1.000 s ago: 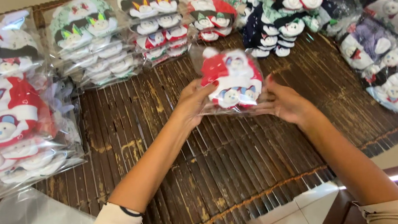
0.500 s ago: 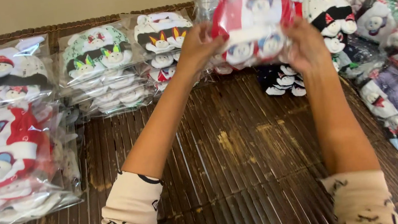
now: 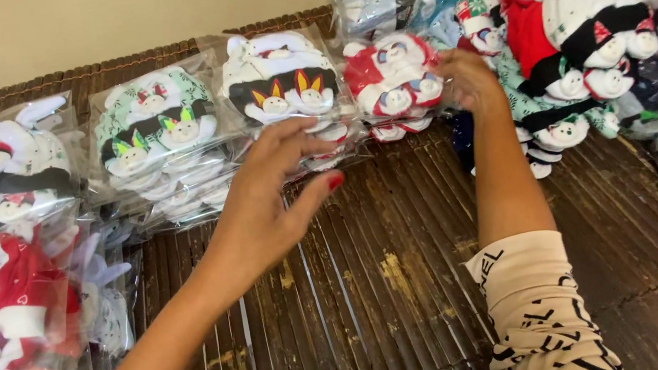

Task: Packaging baby hat and sock sets into clear plastic bags

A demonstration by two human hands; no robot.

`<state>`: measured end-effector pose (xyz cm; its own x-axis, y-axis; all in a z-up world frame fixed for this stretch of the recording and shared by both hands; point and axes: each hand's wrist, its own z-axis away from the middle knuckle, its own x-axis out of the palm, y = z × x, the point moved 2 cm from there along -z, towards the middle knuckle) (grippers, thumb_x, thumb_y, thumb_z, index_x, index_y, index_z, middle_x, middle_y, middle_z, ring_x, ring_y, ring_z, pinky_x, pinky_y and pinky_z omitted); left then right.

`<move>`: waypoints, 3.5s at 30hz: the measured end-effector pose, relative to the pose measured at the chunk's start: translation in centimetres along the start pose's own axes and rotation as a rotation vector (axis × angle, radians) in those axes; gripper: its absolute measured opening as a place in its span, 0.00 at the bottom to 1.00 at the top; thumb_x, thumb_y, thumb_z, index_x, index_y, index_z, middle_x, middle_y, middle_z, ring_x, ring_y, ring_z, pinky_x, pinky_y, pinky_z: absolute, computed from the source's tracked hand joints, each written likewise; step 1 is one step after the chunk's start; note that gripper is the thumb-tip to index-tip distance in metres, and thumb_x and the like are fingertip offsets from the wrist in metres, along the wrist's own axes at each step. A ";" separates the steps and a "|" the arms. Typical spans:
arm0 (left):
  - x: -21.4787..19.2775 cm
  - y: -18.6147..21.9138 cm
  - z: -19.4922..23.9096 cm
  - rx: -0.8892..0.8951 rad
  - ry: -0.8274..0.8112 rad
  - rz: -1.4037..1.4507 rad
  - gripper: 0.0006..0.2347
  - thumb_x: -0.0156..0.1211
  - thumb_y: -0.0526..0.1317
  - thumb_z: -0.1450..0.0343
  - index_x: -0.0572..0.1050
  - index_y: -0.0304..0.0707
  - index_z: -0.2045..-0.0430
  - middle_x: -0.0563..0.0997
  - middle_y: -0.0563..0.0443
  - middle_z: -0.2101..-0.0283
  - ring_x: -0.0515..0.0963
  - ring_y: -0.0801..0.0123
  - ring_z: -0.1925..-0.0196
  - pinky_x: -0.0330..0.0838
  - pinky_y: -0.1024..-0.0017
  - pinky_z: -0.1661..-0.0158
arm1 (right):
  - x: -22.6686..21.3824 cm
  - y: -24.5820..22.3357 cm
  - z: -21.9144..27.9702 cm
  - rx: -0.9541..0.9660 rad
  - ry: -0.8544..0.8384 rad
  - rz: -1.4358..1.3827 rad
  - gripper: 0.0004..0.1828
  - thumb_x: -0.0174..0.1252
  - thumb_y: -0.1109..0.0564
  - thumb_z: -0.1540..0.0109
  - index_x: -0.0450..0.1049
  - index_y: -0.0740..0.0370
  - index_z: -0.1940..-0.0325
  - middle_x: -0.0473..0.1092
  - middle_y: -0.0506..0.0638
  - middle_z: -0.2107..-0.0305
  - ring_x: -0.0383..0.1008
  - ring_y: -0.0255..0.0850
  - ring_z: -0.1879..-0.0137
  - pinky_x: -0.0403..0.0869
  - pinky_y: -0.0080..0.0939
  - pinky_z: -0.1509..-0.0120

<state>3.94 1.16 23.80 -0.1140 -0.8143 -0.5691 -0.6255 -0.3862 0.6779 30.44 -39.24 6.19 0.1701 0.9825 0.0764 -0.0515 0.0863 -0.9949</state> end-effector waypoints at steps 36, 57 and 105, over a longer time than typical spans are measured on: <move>-5.9 3.4 15.0 -0.041 -0.263 -0.238 0.18 0.57 0.43 0.30 0.76 0.42 0.46 0.64 0.42 0.28 0.68 0.50 0.33 0.66 0.51 0.40 | -11.7 -14.5 21.6 -0.998 0.589 0.997 0.16 0.72 0.55 0.23 0.78 0.70 0.57 0.77 0.51 0.67 0.72 0.37 0.66 0.76 0.37 0.67; 3.5 0.9 32.1 -0.035 -0.132 -0.451 0.20 0.63 0.45 0.29 0.74 0.33 0.45 0.78 0.34 0.49 0.78 0.38 0.47 0.79 0.49 0.57 | 18.5 -0.7 48.7 -0.545 -0.628 1.081 0.06 0.59 0.61 0.36 0.78 0.64 0.57 0.78 0.56 0.68 0.81 0.50 0.60 0.81 0.46 0.52; 2.0 -5.6 33.3 -0.260 -0.130 -0.342 0.03 0.57 0.34 0.30 0.76 0.32 0.69 0.78 0.38 0.63 0.83 0.41 0.62 0.79 0.55 0.65 | 22.0 11.6 57.6 -1.248 -0.478 1.069 0.08 0.57 0.57 0.41 0.72 0.59 0.59 0.65 0.48 0.69 0.68 0.38 0.69 0.72 0.33 0.73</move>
<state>-18.51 16.11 3.36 -0.0408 -0.5656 -0.8236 -0.4317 -0.7334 0.5251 -23.05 -7.07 0.09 0.2744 0.4913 -0.8266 0.8434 -0.5359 -0.0386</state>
